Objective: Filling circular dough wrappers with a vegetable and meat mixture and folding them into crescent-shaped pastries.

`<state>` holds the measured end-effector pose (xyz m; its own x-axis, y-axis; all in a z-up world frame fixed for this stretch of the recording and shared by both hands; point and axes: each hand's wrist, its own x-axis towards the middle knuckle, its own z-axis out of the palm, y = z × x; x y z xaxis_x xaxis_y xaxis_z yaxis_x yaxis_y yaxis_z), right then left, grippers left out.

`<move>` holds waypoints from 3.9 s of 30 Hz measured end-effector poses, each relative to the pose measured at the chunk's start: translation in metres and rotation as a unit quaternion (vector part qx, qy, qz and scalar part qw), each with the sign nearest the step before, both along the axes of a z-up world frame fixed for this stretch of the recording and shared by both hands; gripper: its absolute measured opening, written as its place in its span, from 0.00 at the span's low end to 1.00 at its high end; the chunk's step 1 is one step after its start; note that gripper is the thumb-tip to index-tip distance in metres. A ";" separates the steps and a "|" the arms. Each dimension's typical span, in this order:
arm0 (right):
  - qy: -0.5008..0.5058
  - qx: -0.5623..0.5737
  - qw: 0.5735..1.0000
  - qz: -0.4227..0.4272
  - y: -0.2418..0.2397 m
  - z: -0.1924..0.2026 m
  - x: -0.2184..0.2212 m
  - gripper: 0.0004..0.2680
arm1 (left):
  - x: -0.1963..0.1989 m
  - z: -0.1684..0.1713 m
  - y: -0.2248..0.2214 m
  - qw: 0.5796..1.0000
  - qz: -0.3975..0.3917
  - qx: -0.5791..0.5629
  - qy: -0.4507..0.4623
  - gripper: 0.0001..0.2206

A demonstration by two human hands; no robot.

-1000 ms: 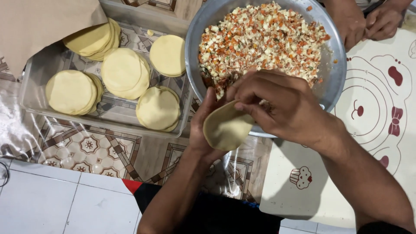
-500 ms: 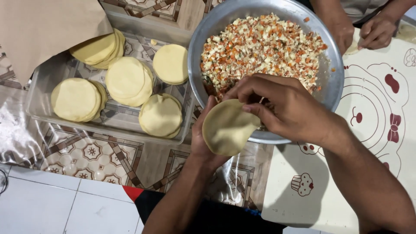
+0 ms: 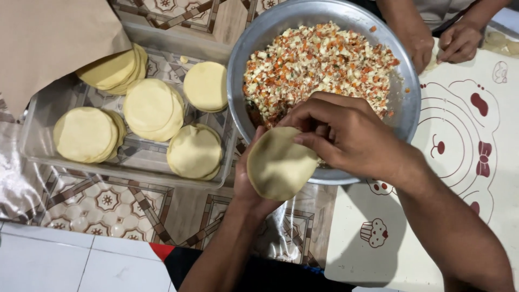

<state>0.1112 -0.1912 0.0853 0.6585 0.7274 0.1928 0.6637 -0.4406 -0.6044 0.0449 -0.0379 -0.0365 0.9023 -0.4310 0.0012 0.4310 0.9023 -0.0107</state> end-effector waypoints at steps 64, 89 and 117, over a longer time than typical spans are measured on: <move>0.079 -0.325 0.922 -0.196 -0.075 -0.030 -0.018 0.17 | 0.030 0.035 0.035 0.991 0.124 -0.036 -0.014 0.38; -0.158 -0.164 0.908 -0.353 -0.091 0.004 -0.062 0.15 | 0.030 0.043 0.037 0.990 0.118 0.018 0.071 0.38; -0.150 -0.330 0.907 -0.216 -0.082 -0.054 -0.020 0.15 | 0.030 0.021 0.040 0.994 0.107 0.001 0.031 0.38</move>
<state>0.0909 -0.2732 0.0316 0.8991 0.4370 0.0267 0.4347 -0.8983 0.0638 0.0751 0.0025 -0.0158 0.9718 -0.2286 -0.0577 0.2273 0.9734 -0.0288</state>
